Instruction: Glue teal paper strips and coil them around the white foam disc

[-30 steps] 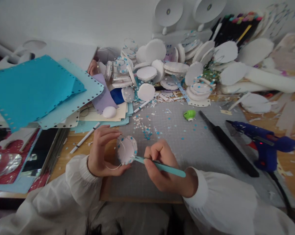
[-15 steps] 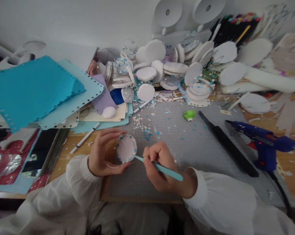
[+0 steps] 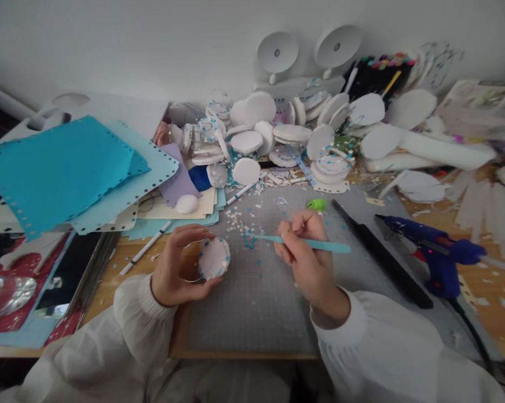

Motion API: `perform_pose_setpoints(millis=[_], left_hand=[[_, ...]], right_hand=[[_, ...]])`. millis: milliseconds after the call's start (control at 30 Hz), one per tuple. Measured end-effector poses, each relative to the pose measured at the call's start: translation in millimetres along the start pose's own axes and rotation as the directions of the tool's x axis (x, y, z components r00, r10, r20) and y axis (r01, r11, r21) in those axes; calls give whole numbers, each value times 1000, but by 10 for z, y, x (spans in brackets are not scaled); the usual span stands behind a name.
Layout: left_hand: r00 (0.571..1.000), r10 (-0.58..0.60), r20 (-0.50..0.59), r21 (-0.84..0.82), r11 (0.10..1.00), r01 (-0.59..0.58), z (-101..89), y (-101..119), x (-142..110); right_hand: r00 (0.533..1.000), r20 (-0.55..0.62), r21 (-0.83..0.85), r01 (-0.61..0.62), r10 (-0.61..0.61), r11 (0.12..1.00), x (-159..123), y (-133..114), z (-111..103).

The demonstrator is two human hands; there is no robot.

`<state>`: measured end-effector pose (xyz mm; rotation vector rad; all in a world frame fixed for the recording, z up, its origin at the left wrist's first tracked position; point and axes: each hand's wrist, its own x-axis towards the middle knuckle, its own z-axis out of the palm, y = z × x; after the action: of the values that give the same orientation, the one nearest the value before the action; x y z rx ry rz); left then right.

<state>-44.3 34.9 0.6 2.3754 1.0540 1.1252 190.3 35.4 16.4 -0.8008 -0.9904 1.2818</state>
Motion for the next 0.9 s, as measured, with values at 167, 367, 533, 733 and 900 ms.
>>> perform_pose_setpoints(millis=[167,367,533,733,900], left_hand=[[1000,-2,25,-45,999,3,16,-35,-15],[999,-19,43,-54,998,22,22,-56,-38],[998,-31,63,-61,998,34,6,-54,-36],[998,-9,67,-61,998,13,8,-33,-23],[998,4,67,-60,998,0,10,-33,-21]], right_hand=[[997,-50,-136,49,-56,989,92,-8,-71],[987,39,-500,155,-157,852,96,17,-81],[945,168,-636,321,-279,702,153,54,-110],[960,189,-773,274,-204,572,143,153,-177],[943,252,-819,327,-217,471,120,182,-181]])
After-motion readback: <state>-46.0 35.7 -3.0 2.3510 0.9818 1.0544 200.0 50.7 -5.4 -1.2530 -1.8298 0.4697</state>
